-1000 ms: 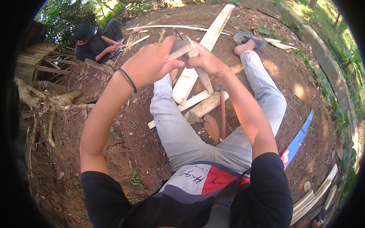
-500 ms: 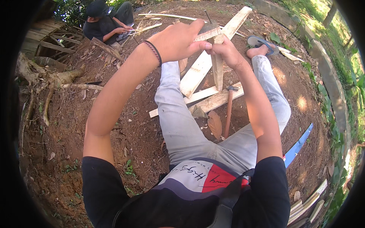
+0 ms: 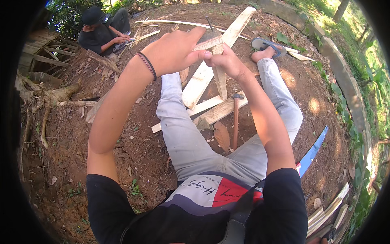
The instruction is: The person assembles a wooden frame by hammering nails into wood pieces. They join several slats together by hand and with a hammer while sitting on the ground.
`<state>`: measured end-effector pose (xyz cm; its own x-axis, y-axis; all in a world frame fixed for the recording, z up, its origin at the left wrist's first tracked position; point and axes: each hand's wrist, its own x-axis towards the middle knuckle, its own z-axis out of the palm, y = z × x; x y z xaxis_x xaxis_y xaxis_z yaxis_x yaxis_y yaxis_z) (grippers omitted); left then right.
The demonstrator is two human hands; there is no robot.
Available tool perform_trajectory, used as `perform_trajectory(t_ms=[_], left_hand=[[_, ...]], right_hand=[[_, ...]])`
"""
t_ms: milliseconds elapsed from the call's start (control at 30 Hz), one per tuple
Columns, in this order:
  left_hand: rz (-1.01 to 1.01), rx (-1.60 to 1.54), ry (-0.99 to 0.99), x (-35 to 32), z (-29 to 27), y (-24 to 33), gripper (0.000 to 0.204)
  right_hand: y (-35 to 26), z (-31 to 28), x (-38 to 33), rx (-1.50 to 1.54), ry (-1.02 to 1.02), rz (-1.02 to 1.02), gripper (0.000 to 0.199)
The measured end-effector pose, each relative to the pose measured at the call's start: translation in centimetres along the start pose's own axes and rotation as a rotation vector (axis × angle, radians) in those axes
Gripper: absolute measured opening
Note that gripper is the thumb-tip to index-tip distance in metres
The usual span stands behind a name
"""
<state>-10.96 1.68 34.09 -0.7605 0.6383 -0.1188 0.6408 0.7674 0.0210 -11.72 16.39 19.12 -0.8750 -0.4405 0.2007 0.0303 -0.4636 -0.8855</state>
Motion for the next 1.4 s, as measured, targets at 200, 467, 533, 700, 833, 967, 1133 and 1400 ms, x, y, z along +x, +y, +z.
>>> perform_trajectory(t_ms=[200,467,533,700,833,967,1133,1400], left_hand=[[0.047,0.006,-0.006,0.0,-0.2,0.0,0.046],[0.022,0.06,0.005,-0.4,-0.4,0.4,0.043],[0.029,0.065,0.012,-0.4,-0.2,0.3,0.043],[0.082,0.062,0.06,0.0,-0.1,-0.3,0.055],[0.03,0.077,0.007,-0.3,-0.5,-0.3,0.062],[0.053,0.039,-0.001,0.0,-0.4,-0.5,0.065],[-0.025,-0.052,0.008,-0.3,0.1,-1.9,0.074],[-0.163,-0.258,-0.117,-2.7,2.7,-3.5,0.067]], right_hand=[[0.2,-0.3,-0.2,-0.005,-0.032,-0.006,0.02],[0.1,-0.8,-0.3,-0.056,-0.029,0.036,0.03],[0.2,-1.1,-0.5,-0.043,-0.037,0.046,0.042],[-0.8,0.0,-0.5,0.041,0.038,-0.177,0.073],[-1.5,1.2,-0.1,-0.024,0.125,-0.202,0.076],[-1.5,0.9,0.2,-0.026,0.156,-0.281,0.059],[-1.1,1.9,-0.3,0.013,0.224,-0.359,0.051],[-1.0,1.3,0.6,-0.079,0.227,-0.379,0.061]])
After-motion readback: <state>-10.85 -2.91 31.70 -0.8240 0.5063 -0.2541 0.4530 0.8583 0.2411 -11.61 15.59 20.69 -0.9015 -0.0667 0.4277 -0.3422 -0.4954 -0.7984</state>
